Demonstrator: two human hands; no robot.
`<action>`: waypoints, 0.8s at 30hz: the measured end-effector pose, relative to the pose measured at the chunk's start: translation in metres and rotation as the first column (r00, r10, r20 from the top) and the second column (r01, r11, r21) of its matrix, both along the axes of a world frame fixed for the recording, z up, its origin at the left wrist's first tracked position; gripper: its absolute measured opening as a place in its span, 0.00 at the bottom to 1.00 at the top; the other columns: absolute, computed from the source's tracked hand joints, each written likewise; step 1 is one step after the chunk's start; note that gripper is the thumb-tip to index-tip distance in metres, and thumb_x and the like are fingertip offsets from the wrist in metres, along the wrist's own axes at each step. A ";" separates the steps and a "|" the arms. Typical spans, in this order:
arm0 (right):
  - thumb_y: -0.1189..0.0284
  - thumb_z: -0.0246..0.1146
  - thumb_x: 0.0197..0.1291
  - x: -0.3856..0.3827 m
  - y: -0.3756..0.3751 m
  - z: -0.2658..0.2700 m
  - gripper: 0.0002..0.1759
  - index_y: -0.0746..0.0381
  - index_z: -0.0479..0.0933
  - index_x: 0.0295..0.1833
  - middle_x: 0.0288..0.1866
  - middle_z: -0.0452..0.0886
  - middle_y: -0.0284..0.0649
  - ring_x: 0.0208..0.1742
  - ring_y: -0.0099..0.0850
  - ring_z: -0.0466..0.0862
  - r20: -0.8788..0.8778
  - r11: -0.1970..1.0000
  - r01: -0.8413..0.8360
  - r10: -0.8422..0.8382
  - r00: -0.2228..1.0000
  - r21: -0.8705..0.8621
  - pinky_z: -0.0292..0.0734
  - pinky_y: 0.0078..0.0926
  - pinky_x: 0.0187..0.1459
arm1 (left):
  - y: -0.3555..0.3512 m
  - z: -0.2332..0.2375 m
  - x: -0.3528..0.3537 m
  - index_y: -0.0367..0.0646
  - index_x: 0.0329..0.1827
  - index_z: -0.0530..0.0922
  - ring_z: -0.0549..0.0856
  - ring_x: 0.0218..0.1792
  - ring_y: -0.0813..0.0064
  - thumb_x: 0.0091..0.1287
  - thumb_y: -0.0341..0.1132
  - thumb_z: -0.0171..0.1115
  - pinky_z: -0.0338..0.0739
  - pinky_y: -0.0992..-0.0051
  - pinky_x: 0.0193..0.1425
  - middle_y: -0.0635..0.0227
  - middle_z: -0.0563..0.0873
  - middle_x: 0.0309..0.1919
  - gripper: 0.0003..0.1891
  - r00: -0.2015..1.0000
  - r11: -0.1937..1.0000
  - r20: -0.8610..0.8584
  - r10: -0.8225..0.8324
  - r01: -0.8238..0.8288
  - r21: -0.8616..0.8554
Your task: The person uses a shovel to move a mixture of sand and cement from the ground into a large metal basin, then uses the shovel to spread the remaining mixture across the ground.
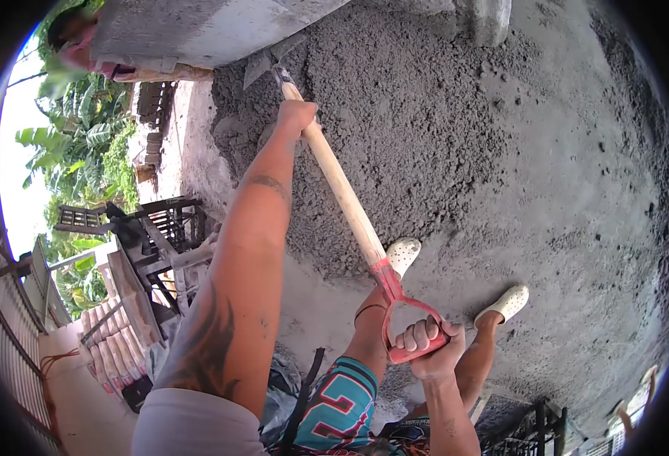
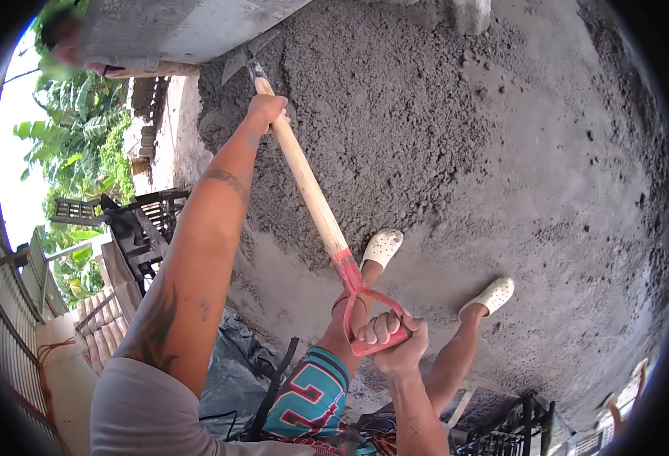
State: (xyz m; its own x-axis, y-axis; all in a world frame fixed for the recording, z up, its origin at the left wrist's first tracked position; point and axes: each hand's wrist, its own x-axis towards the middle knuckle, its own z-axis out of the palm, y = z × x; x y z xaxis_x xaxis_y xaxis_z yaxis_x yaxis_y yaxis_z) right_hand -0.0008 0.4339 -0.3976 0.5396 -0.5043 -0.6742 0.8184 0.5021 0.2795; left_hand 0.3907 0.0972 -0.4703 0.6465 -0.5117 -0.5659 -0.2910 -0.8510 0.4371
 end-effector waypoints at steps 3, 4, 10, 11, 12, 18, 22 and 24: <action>0.57 0.48 0.61 -0.066 -0.002 0.009 0.19 0.57 0.66 0.22 0.16 0.67 0.37 0.23 0.38 0.69 -0.072 1.000 -0.029 0.028 0.997 -0.009 0.69 0.41 0.36 | 0.024 0.007 -0.060 0.29 0.46 0.77 0.89 0.27 0.58 0.64 0.30 0.63 0.86 0.57 0.31 0.58 0.85 0.30 0.13 0.997 0.995 -0.023 0.073 -0.074 -0.072; 0.57 0.48 0.61 -0.084 -0.003 0.016 0.19 0.57 0.66 0.22 0.16 0.67 0.37 0.23 0.38 0.69 -0.068 1.000 -0.027 0.027 0.997 -0.005 0.69 0.41 0.36 | 0.028 0.007 -0.076 0.29 0.46 0.77 0.89 0.27 0.58 0.64 0.30 0.63 0.86 0.57 0.31 0.58 0.85 0.30 0.13 0.997 0.995 -0.019 0.072 -0.073 -0.068; 0.56 0.50 0.59 -0.195 0.001 0.041 0.16 0.55 0.65 0.25 0.16 0.64 0.34 0.21 0.35 0.69 -0.271 0.989 -0.141 0.146 0.951 0.036 0.70 0.41 0.34 | 0.052 0.000 -0.164 0.35 0.50 0.75 0.88 0.31 0.60 0.63 0.32 0.62 0.85 0.56 0.40 0.61 0.83 0.33 0.15 0.986 0.993 -0.117 0.118 -0.114 0.038; 0.56 0.50 0.59 -0.209 0.001 0.042 0.16 0.55 0.65 0.25 0.16 0.64 0.34 0.21 0.35 0.69 -0.273 0.991 -0.129 0.134 0.953 0.034 0.70 0.41 0.34 | 0.056 -0.001 -0.179 0.37 0.48 0.76 0.88 0.31 0.61 0.63 0.32 0.62 0.84 0.55 0.39 0.63 0.83 0.33 0.13 0.987 0.993 -0.115 0.113 -0.110 0.032; 0.55 0.50 0.60 -0.221 0.001 0.042 0.17 0.55 0.65 0.26 0.16 0.64 0.34 0.20 0.34 0.69 -0.314 0.988 -0.134 0.149 0.938 0.071 0.70 0.40 0.32 | 0.060 -0.002 -0.194 0.37 0.48 0.76 0.88 0.31 0.61 0.63 0.32 0.62 0.84 0.55 0.39 0.63 0.83 0.33 0.13 0.988 0.995 -0.119 0.102 -0.099 0.034; 0.52 0.49 0.64 -0.334 0.036 -0.017 0.22 0.57 0.67 0.27 0.16 0.65 0.35 0.16 0.35 0.67 -0.538 0.942 -0.030 0.217 0.815 0.335 0.68 0.38 0.22 | 0.111 -0.045 -0.311 0.29 0.39 0.73 0.85 0.19 0.60 0.61 0.29 0.61 0.83 0.63 0.20 0.56 0.81 0.27 0.10 0.986 0.938 -0.145 0.077 -0.121 -0.324; 0.42 0.50 0.66 -0.484 0.122 -0.091 0.29 0.55 0.68 0.23 0.15 0.65 0.32 0.13 0.32 0.65 -0.732 0.850 0.020 0.441 0.519 0.526 0.63 0.34 0.18 | 0.187 -0.009 -0.469 0.30 0.55 0.65 0.85 0.23 0.64 0.61 0.24 0.61 0.84 0.68 0.25 0.57 0.79 0.32 0.21 0.914 0.892 -0.377 0.150 -0.289 -0.346; 0.40 0.45 0.66 -0.576 0.165 -0.092 0.37 0.66 0.81 0.38 0.15 0.61 0.30 0.22 0.31 0.70 -0.742 0.828 -0.096 0.541 0.396 0.552 0.71 0.41 0.32 | 0.229 -0.001 -0.528 0.27 0.52 0.65 0.85 0.23 0.67 0.64 0.24 0.61 0.81 0.71 0.24 0.61 0.80 0.32 0.18 0.791 0.909 -0.596 0.136 -0.339 -0.242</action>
